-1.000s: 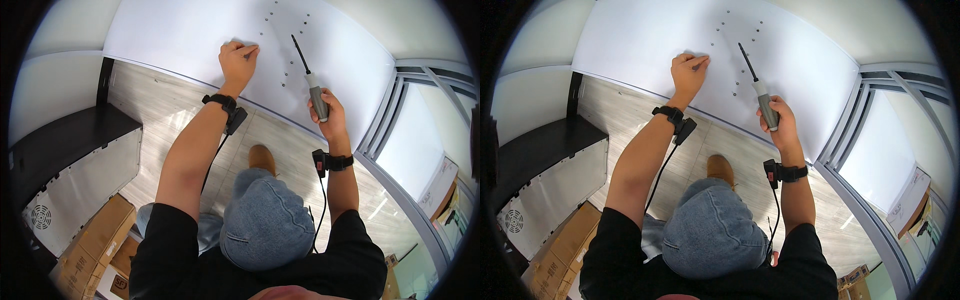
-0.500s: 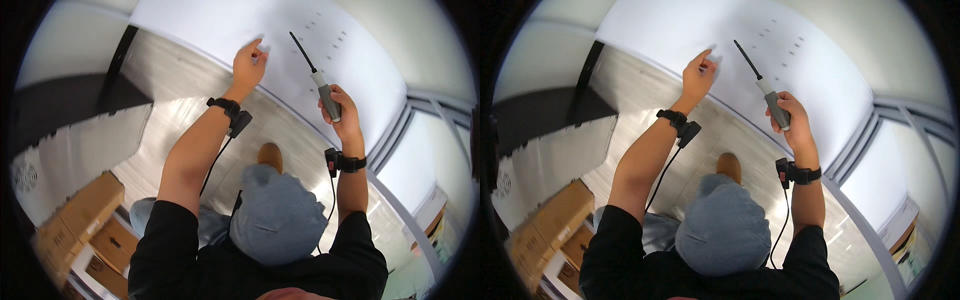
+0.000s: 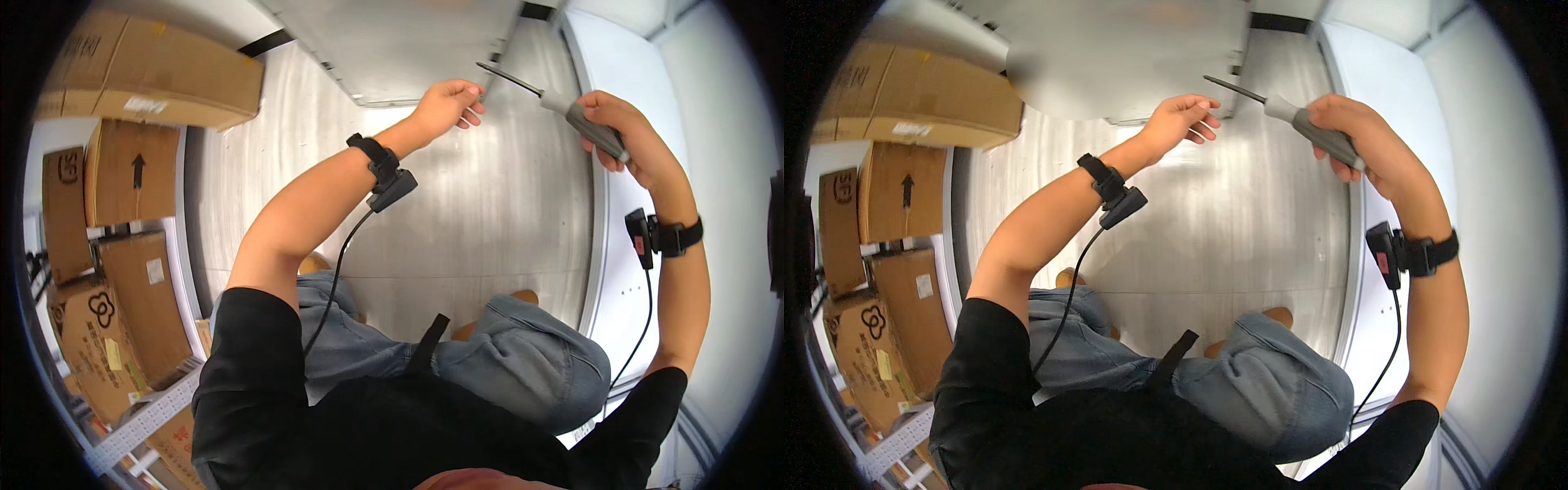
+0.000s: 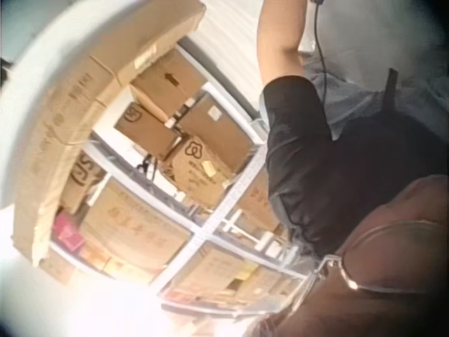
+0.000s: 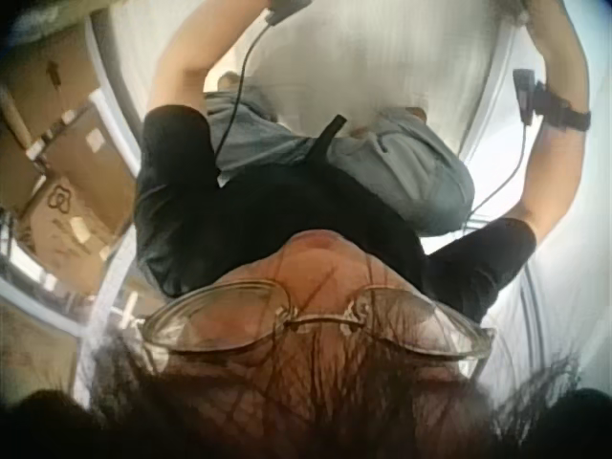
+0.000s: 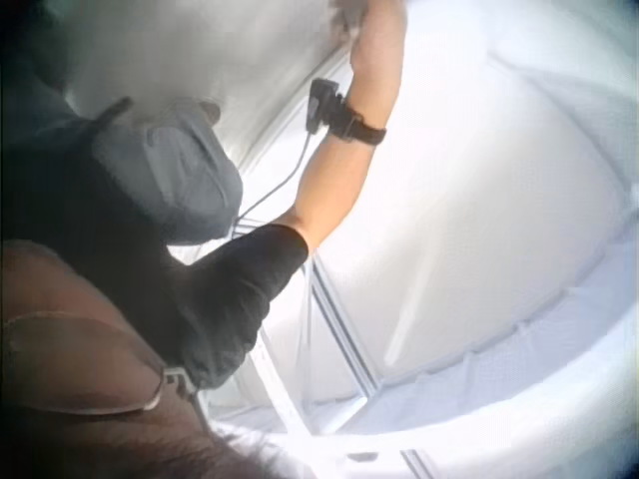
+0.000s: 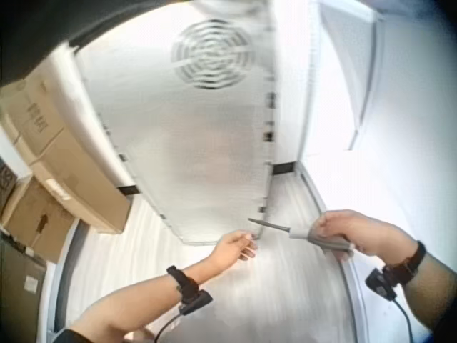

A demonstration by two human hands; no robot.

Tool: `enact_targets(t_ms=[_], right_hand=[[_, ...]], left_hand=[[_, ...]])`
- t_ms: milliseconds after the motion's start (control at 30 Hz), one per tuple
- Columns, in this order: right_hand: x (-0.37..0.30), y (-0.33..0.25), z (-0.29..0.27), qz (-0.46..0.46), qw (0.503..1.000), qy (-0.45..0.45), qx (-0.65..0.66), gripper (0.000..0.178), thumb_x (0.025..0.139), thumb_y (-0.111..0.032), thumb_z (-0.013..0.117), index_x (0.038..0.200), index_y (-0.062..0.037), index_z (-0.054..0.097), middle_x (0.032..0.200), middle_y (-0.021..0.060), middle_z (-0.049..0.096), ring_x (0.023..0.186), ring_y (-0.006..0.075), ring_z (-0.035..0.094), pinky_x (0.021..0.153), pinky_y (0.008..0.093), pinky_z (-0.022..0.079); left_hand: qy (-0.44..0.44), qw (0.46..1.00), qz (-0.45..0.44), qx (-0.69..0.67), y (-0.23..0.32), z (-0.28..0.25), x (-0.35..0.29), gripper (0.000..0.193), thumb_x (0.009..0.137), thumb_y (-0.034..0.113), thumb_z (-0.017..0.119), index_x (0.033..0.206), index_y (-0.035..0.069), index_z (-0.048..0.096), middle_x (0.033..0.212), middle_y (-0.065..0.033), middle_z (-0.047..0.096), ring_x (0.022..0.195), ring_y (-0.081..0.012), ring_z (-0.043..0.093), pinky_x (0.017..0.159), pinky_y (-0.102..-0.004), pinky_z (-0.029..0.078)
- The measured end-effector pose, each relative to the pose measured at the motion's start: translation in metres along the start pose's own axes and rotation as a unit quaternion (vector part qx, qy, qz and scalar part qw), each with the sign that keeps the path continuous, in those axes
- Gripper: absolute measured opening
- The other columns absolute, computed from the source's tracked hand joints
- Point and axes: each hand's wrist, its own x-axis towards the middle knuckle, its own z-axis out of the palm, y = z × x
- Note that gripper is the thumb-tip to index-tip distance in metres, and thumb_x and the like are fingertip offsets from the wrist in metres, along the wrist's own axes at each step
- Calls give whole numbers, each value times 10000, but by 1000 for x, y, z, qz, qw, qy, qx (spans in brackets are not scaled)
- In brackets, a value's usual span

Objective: The person uses a screwdriver to fasten screws into the back panel of a computer tower, then wipes the surface with a blue cloth. The task occurs in a storage area with stacked cardboard boxes.

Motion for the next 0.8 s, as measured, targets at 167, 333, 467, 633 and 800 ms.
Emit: enact_targets(t_ms=[167,333,467,633,800], right_hand=[[17,-38,81,3,997,-72,-21,276,873,-315,584,962,-57,542,671,22,567,411,83,452,363,211,293],[69,-33,166,105,989,-57,84,225,886,-276,572,950,-63,540,670,27,564,429,91,455,374,231,284],[80,36,216,118,957,-51,259,292,889,-295,561,1053,-59,512,756,45,591,498,101,514,432,229,362],[84,87,280,140,918,11,371,297,920,-293,536,1135,-92,492,841,47,597,593,116,558,520,251,418],[85,104,311,148,881,42,447,372,937,-329,535,1229,-108,468,892,51,582,654,130,578,550,258,424]], left_hand=[[68,990,-89,-83,14,-58,-47,290,970,149,410,1193,1,523,1005,-98,638,828,-191,652,740,-289,528],[82,972,-137,-174,5,-126,-46,318,956,88,324,1209,-18,487,1078,-173,621,886,-223,658,783,-300,563],[77,962,-153,-213,-30,-140,-34,321,933,55,321,1196,-24,488,1073,-179,623,884,-236,663,799,-308,566],[82,958,-202,-184,-60,-141,-16,292,926,53,354,1173,-13,494,1062,-155,632,889,-243,662,790,-317,560],[107,967,-205,-105,-57,-136,-11,272,956,99,388,1181,7,509,1051,-140,648,853,-218,665,767,-301,551]])
